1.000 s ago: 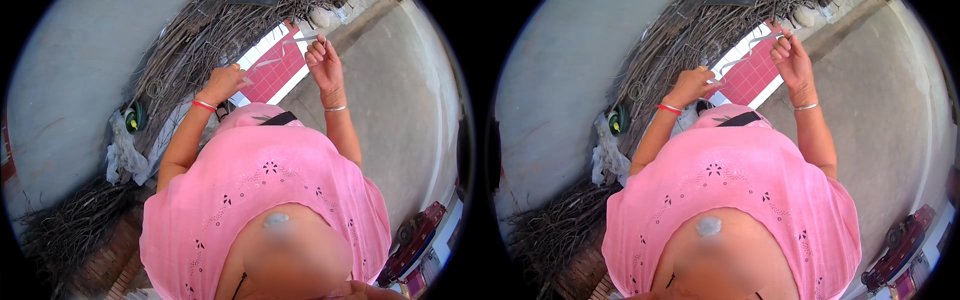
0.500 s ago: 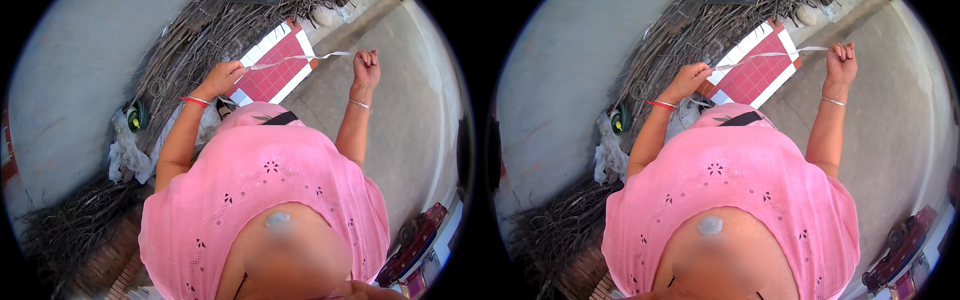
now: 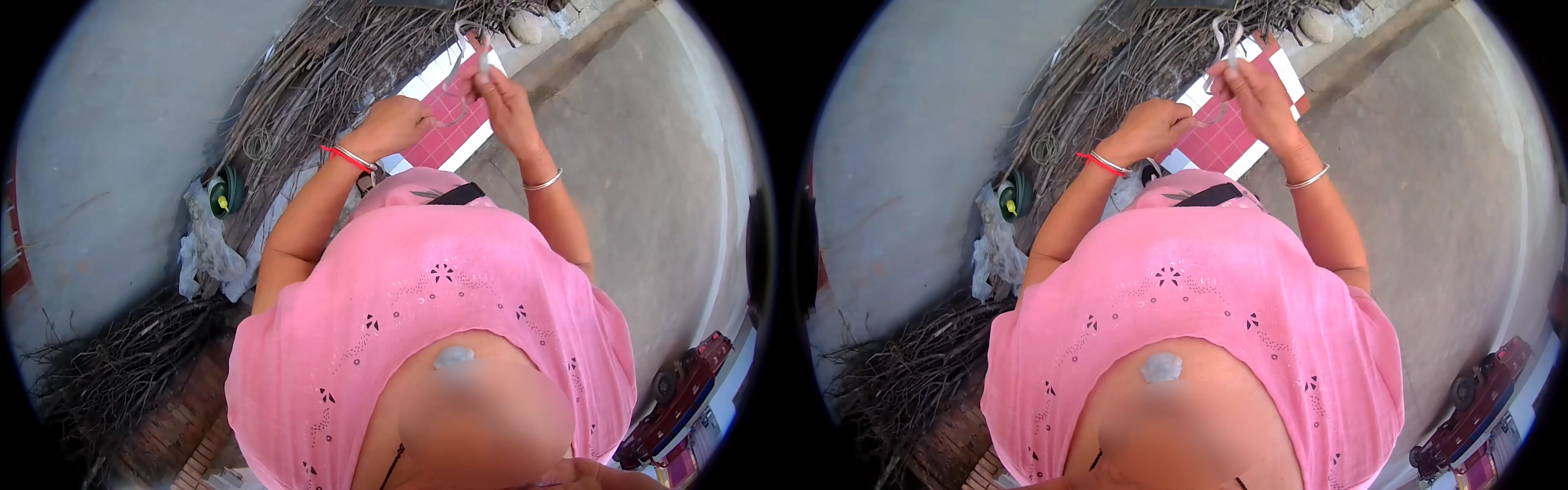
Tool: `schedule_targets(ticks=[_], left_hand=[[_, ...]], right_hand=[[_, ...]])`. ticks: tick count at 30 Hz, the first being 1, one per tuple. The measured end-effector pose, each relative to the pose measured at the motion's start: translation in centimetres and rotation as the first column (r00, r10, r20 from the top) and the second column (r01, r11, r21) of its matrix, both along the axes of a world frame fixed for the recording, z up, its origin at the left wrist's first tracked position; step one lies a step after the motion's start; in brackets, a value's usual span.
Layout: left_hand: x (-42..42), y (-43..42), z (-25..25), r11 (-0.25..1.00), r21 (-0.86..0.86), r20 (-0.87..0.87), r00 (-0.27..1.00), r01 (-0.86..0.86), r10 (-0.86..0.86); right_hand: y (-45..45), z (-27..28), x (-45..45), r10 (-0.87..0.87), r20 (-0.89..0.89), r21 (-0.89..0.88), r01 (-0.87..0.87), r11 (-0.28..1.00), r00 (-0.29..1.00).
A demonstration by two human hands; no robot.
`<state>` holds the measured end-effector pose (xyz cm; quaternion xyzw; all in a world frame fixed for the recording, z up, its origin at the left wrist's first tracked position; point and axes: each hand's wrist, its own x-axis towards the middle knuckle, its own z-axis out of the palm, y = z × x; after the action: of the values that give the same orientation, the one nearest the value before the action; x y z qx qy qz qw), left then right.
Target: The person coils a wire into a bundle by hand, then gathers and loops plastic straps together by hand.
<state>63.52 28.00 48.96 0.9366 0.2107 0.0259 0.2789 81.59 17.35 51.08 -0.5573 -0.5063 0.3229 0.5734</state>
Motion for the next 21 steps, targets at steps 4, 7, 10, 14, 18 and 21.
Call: schedule_targets(ticks=[4, 7, 10, 14, 18, 21], left_hand=[[0.2, -0.5, 2.8, 0.989, -0.147, 0.123, 0.991, -0.027, 0.046], [-0.1, -0.3, 2.6, 0.976, -0.214, 0.291, 0.951, -0.037, 0.099], [-0.3, 0.4, 3.1, 0.975, -0.222, 0.356, 0.929, -0.021, 0.101], [-1.1, 2.0, 2.5, 0.962, -0.268, 0.246, 0.963, -0.042, 0.111], [-0.2, 1.7, 2.0, 0.959, -0.278, 0.222, 0.968, -0.051, 0.116], [1.0, 1.5, 1.2, 0.960, -0.213, 0.280, 0.931, -0.180, 0.236]], right_hand=[[-0.6, -0.4, -1.9, 0.178, 0.243, -0.106, -0.157, 0.982, 0.954], [-1.2, -0.8, -1.7, 0.183, 0.167, -0.171, -0.154, 0.973, 0.969], [-1.8, -0.6, -1.3, 0.249, 0.066, -0.255, -0.225, 0.941, 0.966], [-2.5, -0.9, 0.9, 0.312, -0.485, -0.283, -0.484, 0.828, 0.817], [-2.3, -1.8, 1.2, 0.302, -0.790, -0.035, -0.531, 0.847, 0.534], [-2.1, -2.8, 1.1, 0.332, -0.870, 0.073, -0.573, 0.816, 0.363]])
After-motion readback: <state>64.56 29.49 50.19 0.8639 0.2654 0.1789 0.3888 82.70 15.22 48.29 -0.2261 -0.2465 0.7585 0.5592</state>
